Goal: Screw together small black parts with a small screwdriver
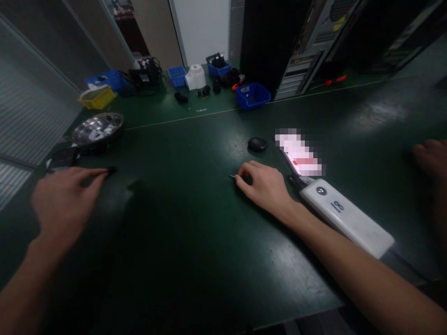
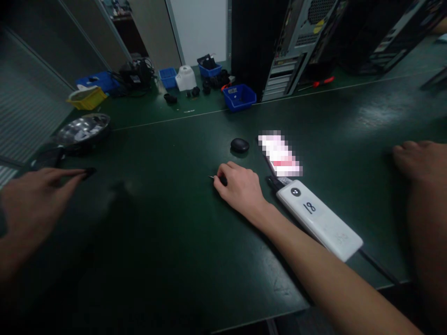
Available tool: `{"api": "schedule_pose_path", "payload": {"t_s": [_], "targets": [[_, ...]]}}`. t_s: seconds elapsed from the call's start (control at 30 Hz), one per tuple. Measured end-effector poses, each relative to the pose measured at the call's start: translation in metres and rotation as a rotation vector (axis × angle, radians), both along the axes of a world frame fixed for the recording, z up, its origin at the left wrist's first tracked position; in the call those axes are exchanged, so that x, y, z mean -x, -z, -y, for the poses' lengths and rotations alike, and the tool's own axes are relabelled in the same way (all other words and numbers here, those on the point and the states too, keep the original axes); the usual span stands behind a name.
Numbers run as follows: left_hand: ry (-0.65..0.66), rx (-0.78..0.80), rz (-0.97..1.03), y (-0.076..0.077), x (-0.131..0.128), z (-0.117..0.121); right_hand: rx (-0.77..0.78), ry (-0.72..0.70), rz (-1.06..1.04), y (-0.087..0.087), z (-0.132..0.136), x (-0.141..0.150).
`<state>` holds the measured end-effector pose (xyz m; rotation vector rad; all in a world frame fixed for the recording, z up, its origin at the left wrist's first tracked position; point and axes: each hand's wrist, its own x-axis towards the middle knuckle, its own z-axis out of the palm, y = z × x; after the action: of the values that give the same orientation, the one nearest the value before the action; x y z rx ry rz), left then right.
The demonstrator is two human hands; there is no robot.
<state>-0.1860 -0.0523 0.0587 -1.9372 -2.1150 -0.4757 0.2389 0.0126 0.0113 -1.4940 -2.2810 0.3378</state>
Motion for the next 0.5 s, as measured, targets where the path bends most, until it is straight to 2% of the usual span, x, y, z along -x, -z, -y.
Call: {"api": "schedule_pose_path", "payload": {"t_s": [0.1,0.17,0.23,0.33,0.5], "targets": [[0.272,-0.031,-0.053,-0.005,-0.085,-0.008,0.009,-0.002,0.0,-0.001,0.0,0.0],[0.474,-0.023,-0.022,0.0,-0.137,-0.018,0.012,-0.003,0.003,-0.001,0.0,0.0],[0.623,0.039,0.013,0.012,-0.175,-0.027,-0.003,0.005,0.01,-0.001,0.001,0.001],[0.721,0.115,0.058,0.032,-0.203,-0.036,-0.023,0.027,0.025,-0.001,0.001,0.002],[0.741,0.08,0.103,0.049,-0.203,-0.041,-0.016,0.019,0.025,-0.001,0.002,0.003]]}}
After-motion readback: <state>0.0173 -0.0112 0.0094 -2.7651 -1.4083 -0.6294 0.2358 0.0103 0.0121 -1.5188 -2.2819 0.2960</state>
